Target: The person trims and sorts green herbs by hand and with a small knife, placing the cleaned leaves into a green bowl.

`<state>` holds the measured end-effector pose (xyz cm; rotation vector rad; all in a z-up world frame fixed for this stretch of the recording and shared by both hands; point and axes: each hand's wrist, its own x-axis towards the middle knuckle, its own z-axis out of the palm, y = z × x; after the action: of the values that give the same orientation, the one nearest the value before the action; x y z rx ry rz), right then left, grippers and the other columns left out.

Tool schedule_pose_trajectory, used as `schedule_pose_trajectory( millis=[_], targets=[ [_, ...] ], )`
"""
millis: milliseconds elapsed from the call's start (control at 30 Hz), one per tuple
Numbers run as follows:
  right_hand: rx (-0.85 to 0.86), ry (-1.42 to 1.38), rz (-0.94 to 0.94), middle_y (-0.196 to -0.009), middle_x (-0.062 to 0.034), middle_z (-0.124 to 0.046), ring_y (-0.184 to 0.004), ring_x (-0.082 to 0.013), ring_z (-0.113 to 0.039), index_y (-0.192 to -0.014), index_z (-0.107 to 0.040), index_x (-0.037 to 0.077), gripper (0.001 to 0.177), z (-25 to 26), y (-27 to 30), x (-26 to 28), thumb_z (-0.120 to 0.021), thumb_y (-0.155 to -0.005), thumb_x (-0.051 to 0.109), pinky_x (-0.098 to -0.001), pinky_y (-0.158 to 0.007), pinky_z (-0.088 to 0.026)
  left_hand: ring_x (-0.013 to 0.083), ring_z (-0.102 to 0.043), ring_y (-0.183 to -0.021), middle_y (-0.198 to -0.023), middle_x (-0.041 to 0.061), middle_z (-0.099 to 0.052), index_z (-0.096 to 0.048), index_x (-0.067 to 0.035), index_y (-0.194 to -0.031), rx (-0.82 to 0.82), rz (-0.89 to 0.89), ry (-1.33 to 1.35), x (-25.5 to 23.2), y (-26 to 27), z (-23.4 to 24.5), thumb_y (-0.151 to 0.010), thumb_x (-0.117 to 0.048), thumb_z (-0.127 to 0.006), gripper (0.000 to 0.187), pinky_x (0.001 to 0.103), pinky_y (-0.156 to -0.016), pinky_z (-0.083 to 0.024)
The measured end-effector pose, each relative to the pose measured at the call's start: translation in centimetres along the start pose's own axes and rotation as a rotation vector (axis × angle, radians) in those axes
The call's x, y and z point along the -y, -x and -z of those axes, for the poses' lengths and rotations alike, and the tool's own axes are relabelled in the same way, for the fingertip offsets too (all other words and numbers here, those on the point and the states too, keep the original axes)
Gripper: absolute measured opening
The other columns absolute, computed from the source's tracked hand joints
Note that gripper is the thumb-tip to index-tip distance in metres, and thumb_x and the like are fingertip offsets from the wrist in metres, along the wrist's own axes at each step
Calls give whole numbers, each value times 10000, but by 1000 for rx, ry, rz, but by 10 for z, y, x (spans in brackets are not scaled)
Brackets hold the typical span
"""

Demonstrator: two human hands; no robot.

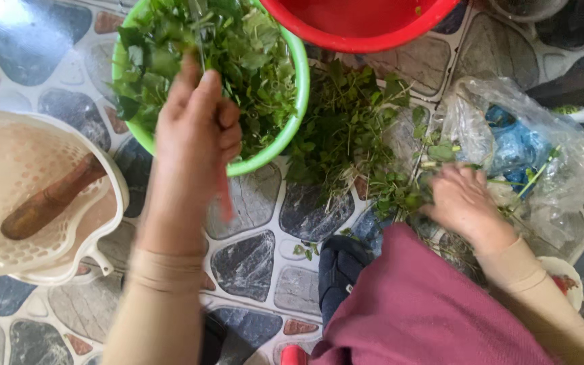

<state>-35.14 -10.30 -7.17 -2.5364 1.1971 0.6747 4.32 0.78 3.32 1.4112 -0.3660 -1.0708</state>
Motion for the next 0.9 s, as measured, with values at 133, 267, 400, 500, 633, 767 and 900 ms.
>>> schedule_pose_trajectory(
  millis=[133, 267, 400, 500, 633, 767, 900],
  targets=[
    [66, -354, -259, -1281, -161, -622, -1240, -323, -555, -1357, -669, 147, 395, -20, -34, -9, -631, -977, 246, -520, -1095, -442, 70, -378, -490, -668, -16, -519, -525, -165, -931, 52, 344, 321, -5, 4, 7, -993, -398, -598, 252, 219, -424, -281],
    [-391, -252, -25, -1352, -120, -641, -1324, -331, -526, -1284, -735, 120, 348, -26, -78, 13, -647, -969, 242, -488, -1149, -352, 82, -339, -436, -619, -29, -452, -463, -133, -897, 17, 289, 214, 37, 22, -11, -1008, -402, -611, 326, 252, -380, -265],
    [-333, -169, -107, -1210, -93, -669, -1211, -339, -518, -1007, -800, 140, 232, -27, -98, 14, -769, -926, 354, -491, -1071, -302, 62, -329, -420, -605, -45, -429, -510, -136, -1077, 109, 380, 203, 66, 39, -27, -982, -320, -580, 219, 244, -350, -215],
    [-173, -514, -248, -1130, -64, -677, -1153, -315, -526, -1007, -803, 198, 243, -34, -118, 13, -829, -834, 366, -527, -1092, -270, 40, -330, -448, -615, -57, -420, -538, -136, -1305, 132, 446, 103, 84, 48, -41, -980, -306, -576, 369, 218, -381, -230],
    [-171, -779, -288, -1155, -46, -675, -1006, -260, -631, -972, -767, 186, 158, -21, -99, 2, -779, -833, 261, -461, -950, -488, 45, -357, -490, -658, -56, -447, -465, -88, -1494, 180, 406, 60, 96, 54, -60, -988, -302, -594, 565, 225, -410, -274],
    [-573, -759, 12, -1126, -97, -695, -1093, -211, -632, -994, -750, 82, 98, 20, -32, -2, -798, -908, 83, -361, -982, -499, 49, -358, -500, -655, -38, -462, -403, -102, -1562, 301, 434, -23, 87, 56, -58, -1016, -373, -527, 622, 225, -427, -293],
    [-752, -867, -7, -1074, -84, -681, -1017, -164, -628, -1020, -733, 12, 61, 65, 21, 9, -787, -1004, -14, -267, -944, -487, 45, -375, -559, -731, -33, -513, -373, -94, -1603, 534, 494, 159, 75, 60, -61, -1016, -351, -532, 660, 209, -477, -300]
  ],
)
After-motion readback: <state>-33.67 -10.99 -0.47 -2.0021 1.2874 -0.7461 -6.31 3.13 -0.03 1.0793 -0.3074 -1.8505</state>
